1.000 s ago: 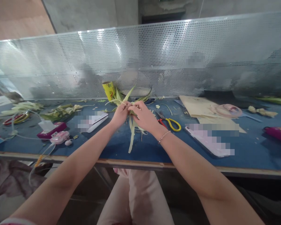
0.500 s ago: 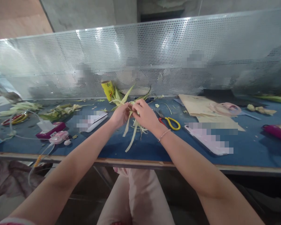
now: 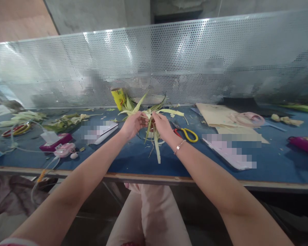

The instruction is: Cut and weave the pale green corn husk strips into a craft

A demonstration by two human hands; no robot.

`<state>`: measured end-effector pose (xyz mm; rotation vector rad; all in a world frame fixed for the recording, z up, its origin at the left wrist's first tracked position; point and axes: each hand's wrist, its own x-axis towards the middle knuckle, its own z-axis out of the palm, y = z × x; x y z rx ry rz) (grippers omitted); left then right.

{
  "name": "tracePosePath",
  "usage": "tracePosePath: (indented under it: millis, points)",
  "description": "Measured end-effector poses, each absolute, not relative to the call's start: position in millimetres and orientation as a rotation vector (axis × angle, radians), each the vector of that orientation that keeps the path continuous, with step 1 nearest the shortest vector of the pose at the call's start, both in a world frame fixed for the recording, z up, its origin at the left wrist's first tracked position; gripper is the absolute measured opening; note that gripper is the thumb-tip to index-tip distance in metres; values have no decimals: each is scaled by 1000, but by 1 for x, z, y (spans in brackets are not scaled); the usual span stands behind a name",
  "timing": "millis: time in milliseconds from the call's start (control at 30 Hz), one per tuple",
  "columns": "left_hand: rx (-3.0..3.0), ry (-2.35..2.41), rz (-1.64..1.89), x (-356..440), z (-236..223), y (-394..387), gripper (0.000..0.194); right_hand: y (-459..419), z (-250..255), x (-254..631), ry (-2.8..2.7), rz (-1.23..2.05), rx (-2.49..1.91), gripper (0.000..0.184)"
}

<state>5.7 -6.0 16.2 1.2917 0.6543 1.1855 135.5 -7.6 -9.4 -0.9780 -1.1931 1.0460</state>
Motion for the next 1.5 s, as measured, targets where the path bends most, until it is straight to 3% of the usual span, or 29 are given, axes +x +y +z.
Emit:
tracePosePath:
  millis: [367, 567, 867, 1167, 1367, 1500]
  points:
    - [1458, 632, 1188, 7, 9, -4, 23, -5, -12, 140, -1434, 601, -1113, 47]
    - [1500, 678, 1247, 6, 4, -1, 27, -13, -7, 140, -1422, 597, -1075, 46]
    - [1456, 562, 1054, 4, 5, -6, 34, -21, 1, 141, -1415, 586, -1017, 37]
    - [1474, 672, 1110, 6, 8, -8, 24, -18, 2, 146, -1474, 508, -793, 36]
    - [1482, 628, 1125, 6, 7, -6, 24, -15, 0, 149, -1702, 461, -702, 13]
    - [1505, 646, 1132, 5, 3, -1, 20, -12, -2, 148, -1733, 420, -786, 8]
